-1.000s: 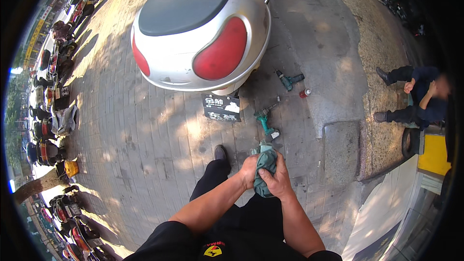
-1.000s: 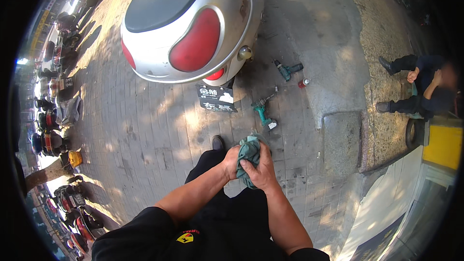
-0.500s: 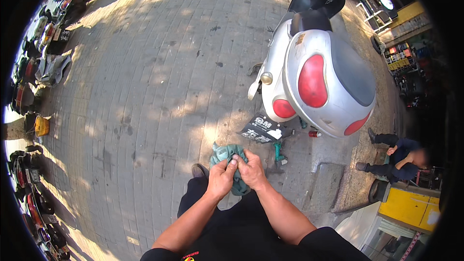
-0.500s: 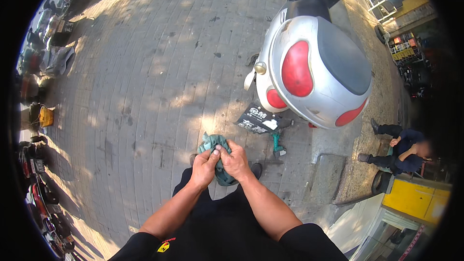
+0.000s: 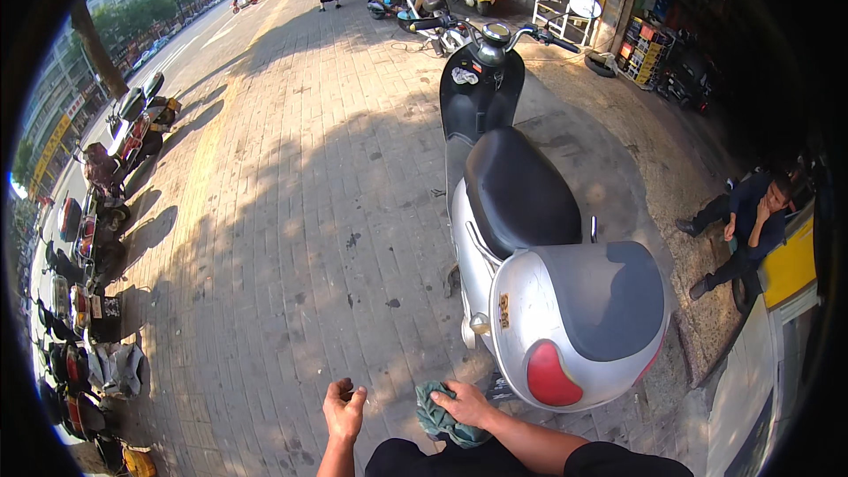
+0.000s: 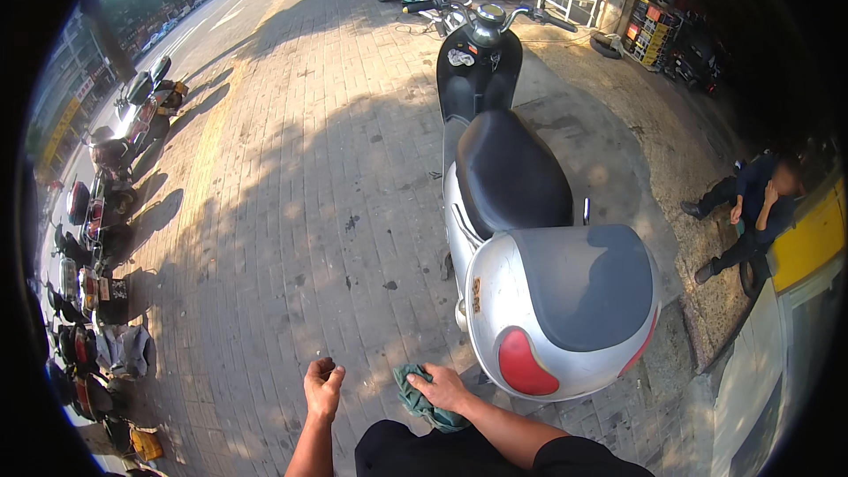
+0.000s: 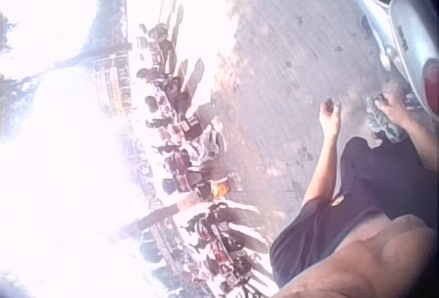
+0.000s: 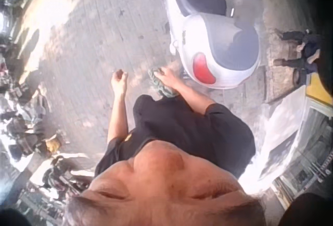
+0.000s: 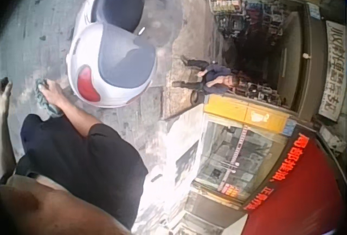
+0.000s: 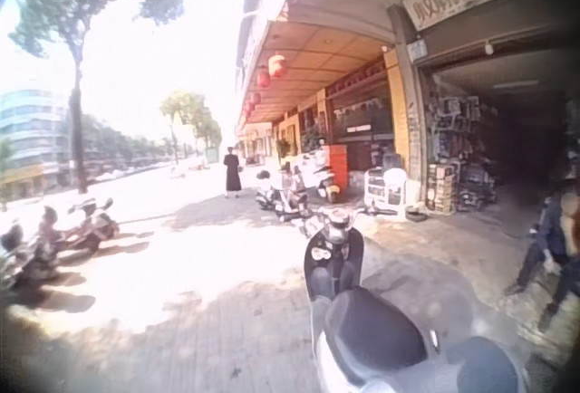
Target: The person is repairing the rear wheel area of a scooter. They use a cordless drill and hand tools to remove and reinstall bolts and components near the brake and axle. The person works while sitting on the ground, occasionally standing to reposition the scooter.
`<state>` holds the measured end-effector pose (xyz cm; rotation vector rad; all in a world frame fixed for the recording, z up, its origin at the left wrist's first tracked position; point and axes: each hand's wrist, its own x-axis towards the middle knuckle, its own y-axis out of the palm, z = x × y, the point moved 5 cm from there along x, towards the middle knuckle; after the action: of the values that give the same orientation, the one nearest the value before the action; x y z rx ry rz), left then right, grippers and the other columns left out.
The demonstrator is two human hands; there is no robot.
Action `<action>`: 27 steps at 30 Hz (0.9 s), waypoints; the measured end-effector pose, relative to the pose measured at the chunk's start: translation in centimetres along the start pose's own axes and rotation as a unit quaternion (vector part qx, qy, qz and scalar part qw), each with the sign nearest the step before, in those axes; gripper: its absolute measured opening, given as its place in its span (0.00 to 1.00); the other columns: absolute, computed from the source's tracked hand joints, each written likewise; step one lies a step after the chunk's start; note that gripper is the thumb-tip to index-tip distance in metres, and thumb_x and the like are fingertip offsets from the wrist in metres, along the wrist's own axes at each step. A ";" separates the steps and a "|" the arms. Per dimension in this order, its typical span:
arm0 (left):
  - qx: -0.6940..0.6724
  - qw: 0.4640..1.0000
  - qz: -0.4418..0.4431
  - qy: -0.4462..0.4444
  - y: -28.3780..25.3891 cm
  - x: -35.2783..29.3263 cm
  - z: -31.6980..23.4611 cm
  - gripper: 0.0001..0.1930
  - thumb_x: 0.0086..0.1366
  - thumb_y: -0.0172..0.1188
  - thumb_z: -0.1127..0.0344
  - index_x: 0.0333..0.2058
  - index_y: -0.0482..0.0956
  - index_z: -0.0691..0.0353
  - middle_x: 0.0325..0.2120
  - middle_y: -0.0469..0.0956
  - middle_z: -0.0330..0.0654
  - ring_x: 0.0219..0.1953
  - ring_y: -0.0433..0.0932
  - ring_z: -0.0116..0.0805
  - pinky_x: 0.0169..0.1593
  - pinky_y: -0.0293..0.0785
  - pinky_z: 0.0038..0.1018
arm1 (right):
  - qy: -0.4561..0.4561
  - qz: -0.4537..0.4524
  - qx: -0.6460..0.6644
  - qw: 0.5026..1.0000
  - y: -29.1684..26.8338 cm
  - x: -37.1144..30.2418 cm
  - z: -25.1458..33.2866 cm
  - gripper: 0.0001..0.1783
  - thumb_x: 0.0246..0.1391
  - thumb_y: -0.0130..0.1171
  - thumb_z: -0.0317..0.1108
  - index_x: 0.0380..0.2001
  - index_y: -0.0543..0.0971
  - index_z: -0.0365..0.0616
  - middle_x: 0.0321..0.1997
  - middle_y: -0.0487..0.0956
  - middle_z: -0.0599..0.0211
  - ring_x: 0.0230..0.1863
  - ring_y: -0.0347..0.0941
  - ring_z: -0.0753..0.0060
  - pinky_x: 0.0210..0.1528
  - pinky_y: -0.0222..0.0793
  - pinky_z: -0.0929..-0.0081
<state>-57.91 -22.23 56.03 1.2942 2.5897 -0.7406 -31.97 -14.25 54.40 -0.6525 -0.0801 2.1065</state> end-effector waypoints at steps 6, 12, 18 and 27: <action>0.162 0.978 0.054 0.121 3.7 16.9 -11.8 0.31 0.51 0.70 0.56 0.48 0.74 0.74 0.45 0.78 0.58 0.44 0.80 0.47 0.49 0.76 0.38 | 0.044 -0.101 0.039 0.993 -3.7 3.4 -0.3 0.20 0.60 0.58 0.45 0.44 0.79 0.38 0.38 0.82 0.55 0.41 0.78 0.65 0.47 0.71 0.69; 0.264 0.915 0.138 0.272 14.5 35.6 -28.8 0.38 0.53 0.68 0.48 0.56 0.68 0.68 0.51 0.72 0.58 0.54 0.73 0.52 0.56 0.71 0.40 | 0.077 -0.358 0.047 0.929 -5.5 7.6 -1.4 0.21 0.61 0.57 0.42 0.50 0.77 0.37 0.43 0.81 0.49 0.45 0.78 0.57 0.46 0.71 0.65; 0.331 0.850 0.148 0.382 26.2 46.0 -45.8 0.41 0.52 0.68 0.46 0.59 0.66 0.65 0.54 0.69 0.58 0.57 0.70 0.55 0.59 0.70 0.41 | 0.235 -0.404 0.251 0.847 -6.7 10.1 -0.1 0.26 0.61 0.57 0.44 0.52 0.75 0.32 0.43 0.81 0.49 0.44 0.77 0.56 0.46 0.71 0.64; 0.414 0.786 0.070 0.453 36.3 56.3 -60.3 0.47 0.49 0.72 0.48 0.63 0.61 0.63 0.60 0.65 0.56 0.62 0.65 0.54 0.61 0.68 0.44 | 0.202 -0.497 0.215 0.816 -11.3 16.5 3.1 0.19 0.55 0.62 0.42 0.42 0.79 0.36 0.34 0.82 0.53 0.38 0.79 0.63 0.44 0.72 0.68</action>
<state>-59.21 65.74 75.70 2.6086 2.7878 -1.6838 -32.45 5.99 53.45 -0.5782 0.2448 0.8948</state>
